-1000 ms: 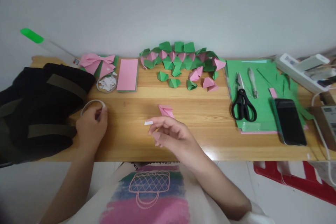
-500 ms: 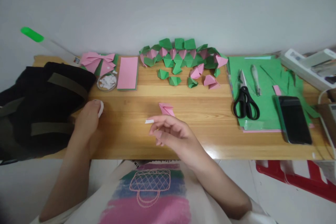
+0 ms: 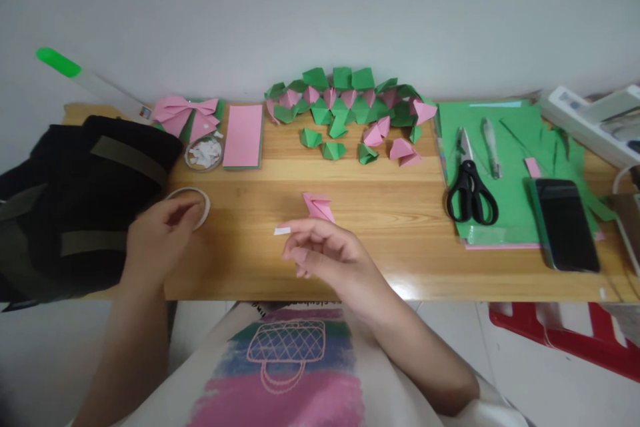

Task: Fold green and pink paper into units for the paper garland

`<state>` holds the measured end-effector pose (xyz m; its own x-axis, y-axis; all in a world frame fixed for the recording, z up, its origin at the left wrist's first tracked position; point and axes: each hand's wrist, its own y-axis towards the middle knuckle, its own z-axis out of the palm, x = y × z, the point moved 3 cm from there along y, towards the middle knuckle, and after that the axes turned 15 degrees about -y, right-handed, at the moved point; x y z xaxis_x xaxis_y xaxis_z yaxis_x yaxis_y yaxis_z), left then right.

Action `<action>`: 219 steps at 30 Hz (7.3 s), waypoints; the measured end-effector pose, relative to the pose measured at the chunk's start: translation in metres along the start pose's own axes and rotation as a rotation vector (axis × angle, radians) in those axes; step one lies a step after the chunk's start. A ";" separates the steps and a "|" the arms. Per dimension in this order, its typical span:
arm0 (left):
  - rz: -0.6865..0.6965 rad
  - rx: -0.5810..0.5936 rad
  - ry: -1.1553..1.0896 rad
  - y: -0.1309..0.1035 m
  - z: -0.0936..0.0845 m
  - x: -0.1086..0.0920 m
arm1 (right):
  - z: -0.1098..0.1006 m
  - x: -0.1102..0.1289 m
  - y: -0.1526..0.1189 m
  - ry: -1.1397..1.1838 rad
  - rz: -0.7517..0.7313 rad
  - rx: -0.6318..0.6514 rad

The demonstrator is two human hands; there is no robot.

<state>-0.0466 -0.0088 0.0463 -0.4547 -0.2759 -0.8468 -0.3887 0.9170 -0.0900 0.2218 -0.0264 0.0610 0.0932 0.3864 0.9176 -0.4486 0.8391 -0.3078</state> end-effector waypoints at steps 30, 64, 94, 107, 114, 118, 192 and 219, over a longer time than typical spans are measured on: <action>0.184 0.412 -0.683 -0.056 0.073 -0.070 | 0.002 0.013 -0.018 -0.932 -0.416 -0.278; 0.914 0.370 -0.106 -0.065 0.062 -0.078 | 0.004 0.035 0.007 -0.226 -0.061 -0.348; 1.206 0.018 0.311 -0.066 0.061 -0.080 | -0.008 0.028 0.012 -0.212 -0.047 -0.417; 0.990 0.330 0.263 -0.042 0.065 -0.067 | -0.028 0.014 0.010 -0.213 -0.026 -0.480; 0.955 0.628 0.180 -0.032 0.093 -0.044 | -0.052 -0.006 0.005 -0.495 0.004 -0.591; 0.964 0.680 0.132 -0.030 0.098 -0.041 | -0.056 -0.021 0.008 -0.692 0.006 -0.563; 1.172 0.728 0.353 -0.027 0.125 -0.023 | -0.052 -0.030 -0.008 -1.238 -0.462 -0.228; 1.169 0.747 0.381 -0.027 0.127 -0.023 | -0.051 -0.030 -0.007 -1.238 -0.461 -0.230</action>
<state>0.0760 0.0089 0.0018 -0.4430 0.7769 -0.4473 0.7990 0.5685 0.1960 0.2678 -0.0242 0.0223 -0.7209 -0.4431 0.5329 -0.4241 0.8902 0.1664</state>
